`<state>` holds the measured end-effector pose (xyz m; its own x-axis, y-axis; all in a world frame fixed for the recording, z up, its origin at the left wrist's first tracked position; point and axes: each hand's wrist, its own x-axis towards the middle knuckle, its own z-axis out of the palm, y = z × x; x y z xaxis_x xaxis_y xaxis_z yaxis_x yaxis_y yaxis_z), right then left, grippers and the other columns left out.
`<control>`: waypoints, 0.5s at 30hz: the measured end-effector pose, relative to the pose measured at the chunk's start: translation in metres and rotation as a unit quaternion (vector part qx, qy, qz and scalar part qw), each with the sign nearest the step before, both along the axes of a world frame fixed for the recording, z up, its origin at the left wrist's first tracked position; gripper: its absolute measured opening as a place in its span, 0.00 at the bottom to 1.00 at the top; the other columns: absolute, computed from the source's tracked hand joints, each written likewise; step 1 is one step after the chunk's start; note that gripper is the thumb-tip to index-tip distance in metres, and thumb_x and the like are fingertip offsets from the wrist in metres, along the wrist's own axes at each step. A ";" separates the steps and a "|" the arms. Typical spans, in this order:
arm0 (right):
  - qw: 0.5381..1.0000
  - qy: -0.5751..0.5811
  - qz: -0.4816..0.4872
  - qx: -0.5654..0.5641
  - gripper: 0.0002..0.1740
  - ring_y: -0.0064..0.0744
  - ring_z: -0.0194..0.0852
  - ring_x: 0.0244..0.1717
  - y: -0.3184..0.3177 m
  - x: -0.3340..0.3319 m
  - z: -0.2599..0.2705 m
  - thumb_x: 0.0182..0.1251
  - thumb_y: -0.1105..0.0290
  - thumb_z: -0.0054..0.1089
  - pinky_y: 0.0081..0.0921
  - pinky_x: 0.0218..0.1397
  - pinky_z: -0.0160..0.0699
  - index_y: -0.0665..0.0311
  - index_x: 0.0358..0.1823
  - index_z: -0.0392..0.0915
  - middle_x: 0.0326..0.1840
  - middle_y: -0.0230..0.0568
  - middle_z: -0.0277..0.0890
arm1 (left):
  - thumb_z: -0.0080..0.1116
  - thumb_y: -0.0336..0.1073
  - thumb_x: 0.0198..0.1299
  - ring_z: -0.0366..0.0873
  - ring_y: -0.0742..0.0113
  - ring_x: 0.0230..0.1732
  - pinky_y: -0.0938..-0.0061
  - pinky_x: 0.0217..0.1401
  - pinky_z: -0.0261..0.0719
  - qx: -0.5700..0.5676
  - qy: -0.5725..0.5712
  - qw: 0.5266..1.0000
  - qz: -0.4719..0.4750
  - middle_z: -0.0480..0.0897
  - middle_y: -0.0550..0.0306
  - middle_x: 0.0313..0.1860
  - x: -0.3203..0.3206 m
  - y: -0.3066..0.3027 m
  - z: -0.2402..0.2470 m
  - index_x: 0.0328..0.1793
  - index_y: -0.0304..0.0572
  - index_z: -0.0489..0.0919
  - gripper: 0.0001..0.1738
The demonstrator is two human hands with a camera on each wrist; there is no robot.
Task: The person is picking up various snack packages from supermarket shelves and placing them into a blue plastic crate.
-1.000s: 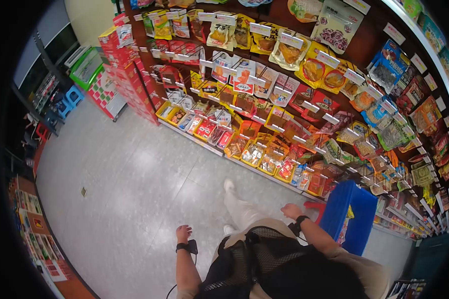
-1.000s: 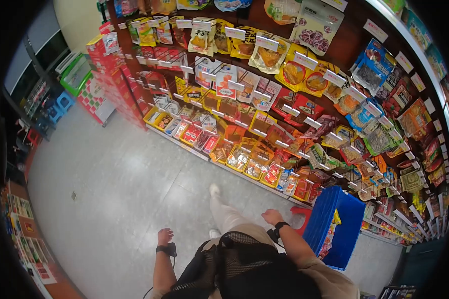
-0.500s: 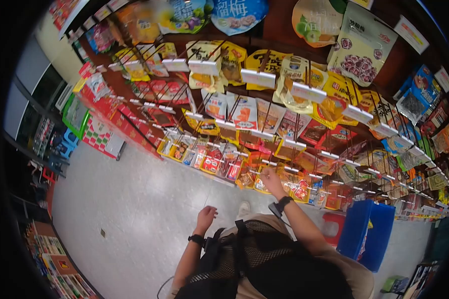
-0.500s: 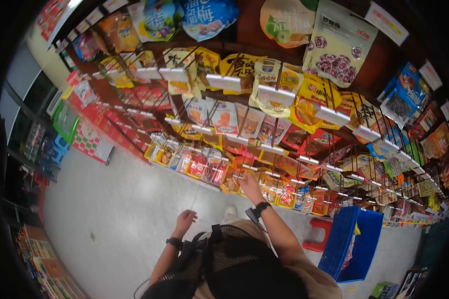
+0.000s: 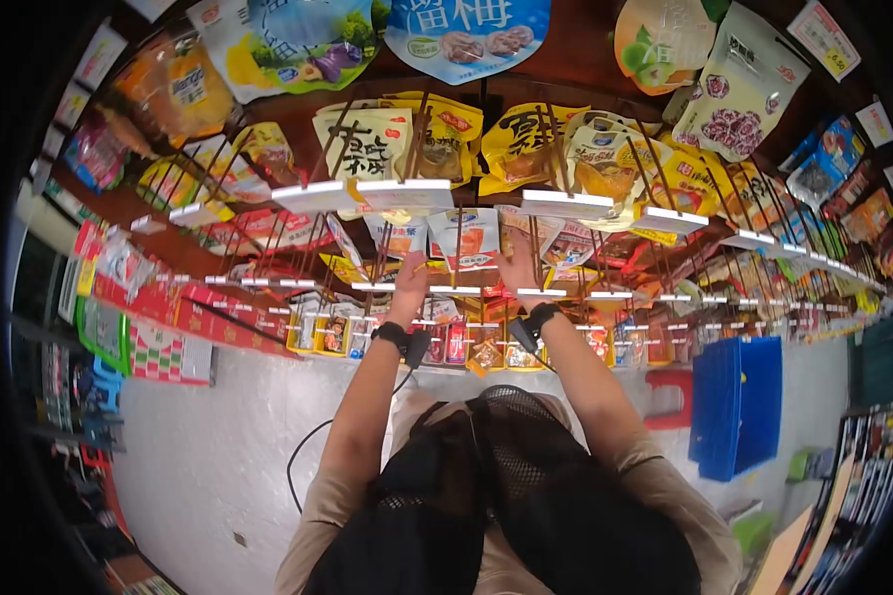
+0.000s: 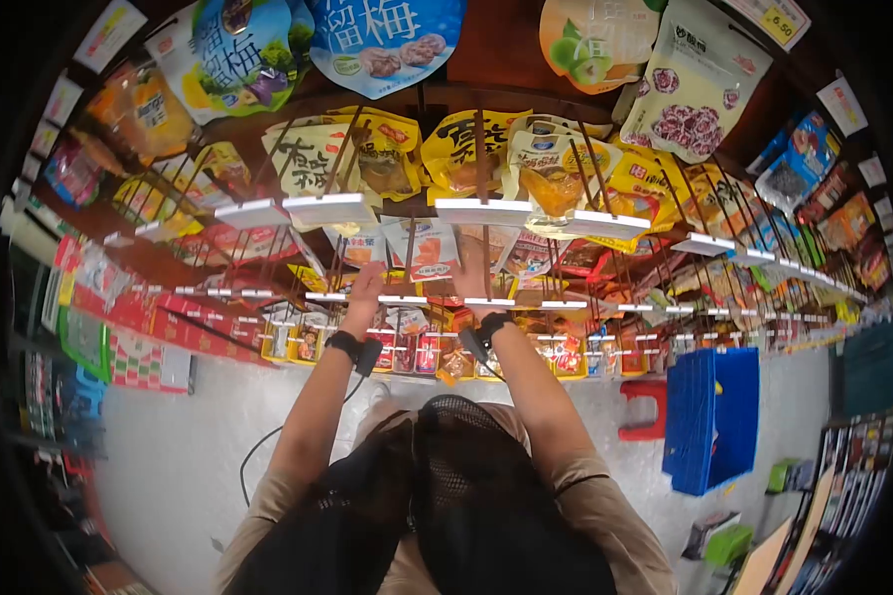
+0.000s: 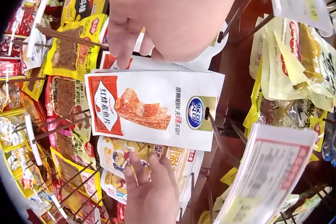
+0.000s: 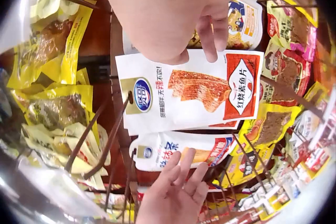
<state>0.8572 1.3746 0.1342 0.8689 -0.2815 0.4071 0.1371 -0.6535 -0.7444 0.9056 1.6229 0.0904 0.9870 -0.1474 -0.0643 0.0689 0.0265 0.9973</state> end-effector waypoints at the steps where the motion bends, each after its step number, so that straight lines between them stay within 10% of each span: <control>1: 0.996 0.055 -0.002 0.063 0.33 0.56 0.64 0.68 0.006 0.001 -0.003 0.63 0.69 0.59 0.38 0.67 0.66 0.71 0.68 0.62 0.65 0.64 0.67 | 0.55 0.41 0.69 0.79 0.69 0.41 0.73 0.41 0.81 -0.023 -0.009 1.000 -0.001 0.78 0.57 0.59 0.012 -0.003 0.002 0.68 0.39 0.69 0.25; 4: 0.994 0.053 -0.031 0.089 0.37 0.61 0.64 0.67 0.022 0.015 -0.007 0.61 0.71 0.55 0.40 0.66 0.68 0.65 0.73 0.57 0.66 0.65 0.66 | 0.55 0.41 0.69 0.80 0.69 0.41 0.74 0.38 0.81 -0.008 0.053 0.993 -0.104 0.77 0.56 0.58 0.038 -0.008 0.011 0.75 0.39 0.61 0.32; 8: 0.989 0.046 -0.078 0.118 0.35 0.44 0.72 0.60 0.053 0.007 -0.014 0.63 0.65 0.63 0.34 0.63 0.69 0.68 0.69 0.62 0.58 0.54 0.73 | 0.55 0.39 0.68 0.80 0.70 0.41 0.77 0.39 0.80 -0.021 0.105 0.969 -0.221 0.81 0.56 0.48 0.052 -0.003 0.011 0.69 0.37 0.69 0.26; 12: 0.965 0.098 -0.150 0.190 0.34 0.37 0.78 0.33 0.088 -0.014 0.016 0.59 0.57 0.71 0.30 0.38 0.78 0.66 0.62 0.71 0.44 0.49 0.77 | 0.56 0.38 0.66 0.79 0.70 0.42 0.74 0.48 0.76 0.131 -0.009 0.941 -0.312 0.82 0.58 0.43 0.053 0.016 -0.003 0.57 0.37 0.76 0.17; 15: 0.965 -0.007 -0.241 0.104 0.30 0.39 0.77 0.34 0.108 -0.014 0.011 0.59 0.58 0.70 0.31 0.39 0.79 0.64 0.59 0.74 0.46 0.50 0.76 | 0.53 0.41 0.70 0.78 0.69 0.45 0.71 0.53 0.74 0.232 -0.095 0.907 -0.340 0.82 0.59 0.45 0.052 0.023 0.004 0.55 0.36 0.75 0.16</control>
